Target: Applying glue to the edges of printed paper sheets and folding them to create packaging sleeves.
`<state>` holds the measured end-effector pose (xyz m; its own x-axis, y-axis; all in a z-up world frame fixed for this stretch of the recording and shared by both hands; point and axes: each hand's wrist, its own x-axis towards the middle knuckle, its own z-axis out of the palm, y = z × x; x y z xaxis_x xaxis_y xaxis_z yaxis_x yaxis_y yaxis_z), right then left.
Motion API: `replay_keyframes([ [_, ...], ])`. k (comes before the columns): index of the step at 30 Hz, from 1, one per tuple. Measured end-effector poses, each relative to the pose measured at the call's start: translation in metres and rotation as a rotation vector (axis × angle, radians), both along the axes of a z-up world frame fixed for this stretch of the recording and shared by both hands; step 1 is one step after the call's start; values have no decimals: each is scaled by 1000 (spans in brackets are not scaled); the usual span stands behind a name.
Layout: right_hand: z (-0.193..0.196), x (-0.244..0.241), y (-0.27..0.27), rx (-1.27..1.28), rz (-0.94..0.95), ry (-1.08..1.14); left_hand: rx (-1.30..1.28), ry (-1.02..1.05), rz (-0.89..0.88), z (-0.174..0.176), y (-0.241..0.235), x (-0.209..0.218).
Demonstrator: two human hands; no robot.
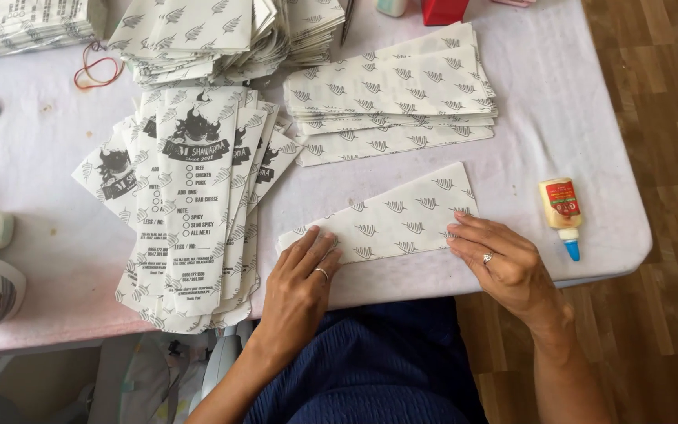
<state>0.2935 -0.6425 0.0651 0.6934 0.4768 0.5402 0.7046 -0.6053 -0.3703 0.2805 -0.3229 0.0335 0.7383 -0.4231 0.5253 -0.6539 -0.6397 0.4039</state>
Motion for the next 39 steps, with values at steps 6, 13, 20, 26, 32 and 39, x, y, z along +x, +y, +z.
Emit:
replay_keyframes([
  [6, 0, 2, 0, -27, 37, -5, 18, 54, -35, -2, 12, -4],
  [13, -4, 1, 3, -24, 21, -60, 10, 32, -46, -2, 12, -5],
  [20, -6, 3, 2, -65, 24, -113, 7, 4, -8, -5, 9, -6],
  [26, 2, 3, 5, -86, 23, -88, 40, 12, 0, -6, 9, -7],
  [32, 1, -1, 5, -161, -70, -25, 176, 14, 9, -4, 7, -8],
  [39, 4, -3, -10, -80, -211, 27, 197, -1, 1, 0, 7, -5],
])
